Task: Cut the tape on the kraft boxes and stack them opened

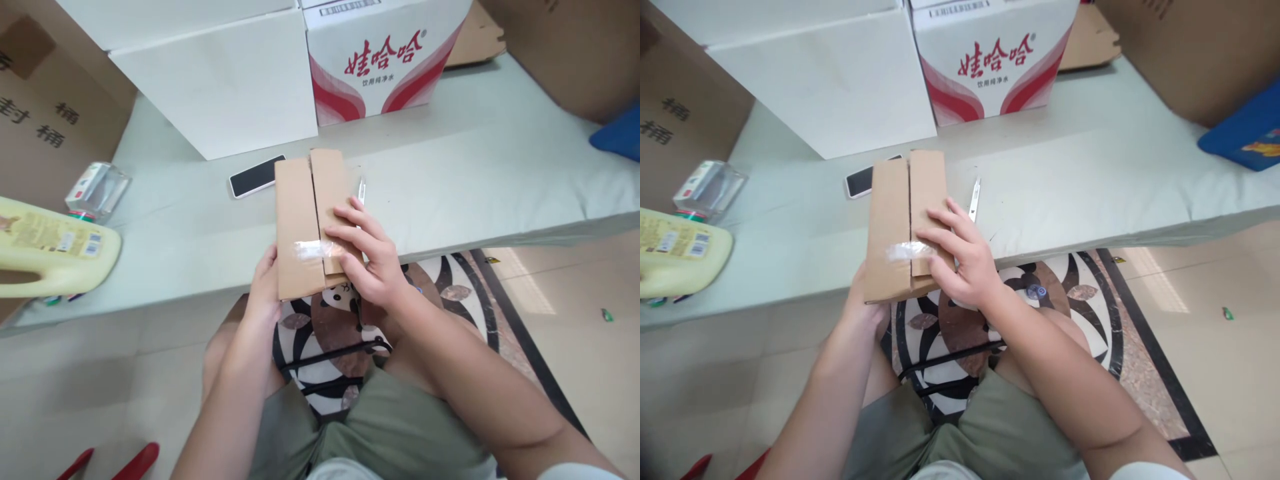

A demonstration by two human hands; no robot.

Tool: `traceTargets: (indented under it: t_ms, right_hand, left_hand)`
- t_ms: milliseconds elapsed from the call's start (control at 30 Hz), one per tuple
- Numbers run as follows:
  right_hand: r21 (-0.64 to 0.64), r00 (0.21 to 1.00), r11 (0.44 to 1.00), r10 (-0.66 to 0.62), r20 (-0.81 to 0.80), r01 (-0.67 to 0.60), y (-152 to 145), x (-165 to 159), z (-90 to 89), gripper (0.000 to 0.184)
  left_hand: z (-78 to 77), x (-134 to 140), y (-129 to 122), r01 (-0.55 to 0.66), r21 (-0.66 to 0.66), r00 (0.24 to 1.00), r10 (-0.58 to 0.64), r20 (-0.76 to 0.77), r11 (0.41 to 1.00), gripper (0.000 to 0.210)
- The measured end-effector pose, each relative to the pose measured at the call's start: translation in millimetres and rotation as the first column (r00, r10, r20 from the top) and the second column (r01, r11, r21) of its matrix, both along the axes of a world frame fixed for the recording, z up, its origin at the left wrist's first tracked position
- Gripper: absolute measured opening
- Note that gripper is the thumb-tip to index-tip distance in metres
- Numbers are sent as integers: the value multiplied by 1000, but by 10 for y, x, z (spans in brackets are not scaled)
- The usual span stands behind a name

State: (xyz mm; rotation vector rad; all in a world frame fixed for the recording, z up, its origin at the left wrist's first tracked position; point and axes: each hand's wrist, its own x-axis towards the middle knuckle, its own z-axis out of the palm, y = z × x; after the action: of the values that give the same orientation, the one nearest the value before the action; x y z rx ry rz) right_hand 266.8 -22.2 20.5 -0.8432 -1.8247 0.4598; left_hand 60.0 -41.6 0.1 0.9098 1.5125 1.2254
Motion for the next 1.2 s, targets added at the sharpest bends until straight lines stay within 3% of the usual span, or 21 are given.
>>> traceTargets:
  t_ms: [67,133,200,233,300,400,467,533,633,733,800,900,1000,1133,1200]
  right_hand:
    - [-31,1000,999,27,14,-27,46,10,-15,34]
    - [-39,999,998,50,8,-50,76,10,-25,35]
    - [-34,998,997,69,2,-69,85,0,-31,35]
    - [-33,997,997,73,-2,-73,82,-7,-32,35]
    - [-28,997,997,77,-9,-77,66,-20,-31,34]
    - [-36,998,998,52,-43,-53,56,-5,-37,39]
    - [-77,993,994,-80,-83,73,100,41,-64,39]
    - [-159,959,949,-282,-40,272,193,104,-115,35]
    - [-277,874,831,-432,222,481,362,173,-211,32]
    - [-397,800,745,-300,519,537,445,168,-261,44]
    - [-430,751,722,-186,634,542,442,149,-253,46]
    - [-376,668,700,-194,719,607,420,147,-211,40]
    - [-366,618,640,-219,755,675,435,186,-167,34]
    - [-507,673,535,-169,720,676,477,234,-100,47]
    - [-536,706,530,-182,684,657,469,249,-59,47]
  left_hand:
    - [169,-55,49,-96,126,994,103,-45,987,43]
    - [424,-89,162,-108,304,964,174,-200,947,39]
    - [700,-61,355,35,511,930,160,-332,859,30]
    - [818,-20,475,146,534,902,109,-417,833,27]
    - [972,96,730,321,487,816,24,-578,812,23]
    - [980,257,1032,499,247,633,-154,-758,831,23]
    - [900,299,1126,508,134,543,-196,-817,851,33]
    - [825,284,1146,488,94,511,-197,-837,868,41]
    - [785,216,1122,479,141,583,-194,-789,866,41]
    - [812,186,1113,473,204,687,-214,-695,857,38]
    - [834,198,1117,457,215,720,-217,-660,863,37]
    - [843,222,1125,445,218,729,-210,-651,869,35]
    - [832,217,1132,455,238,741,-217,-635,858,33]
    - [804,226,1137,394,265,816,-202,-541,880,29]
    - [778,265,1138,337,268,836,-156,-526,903,27]
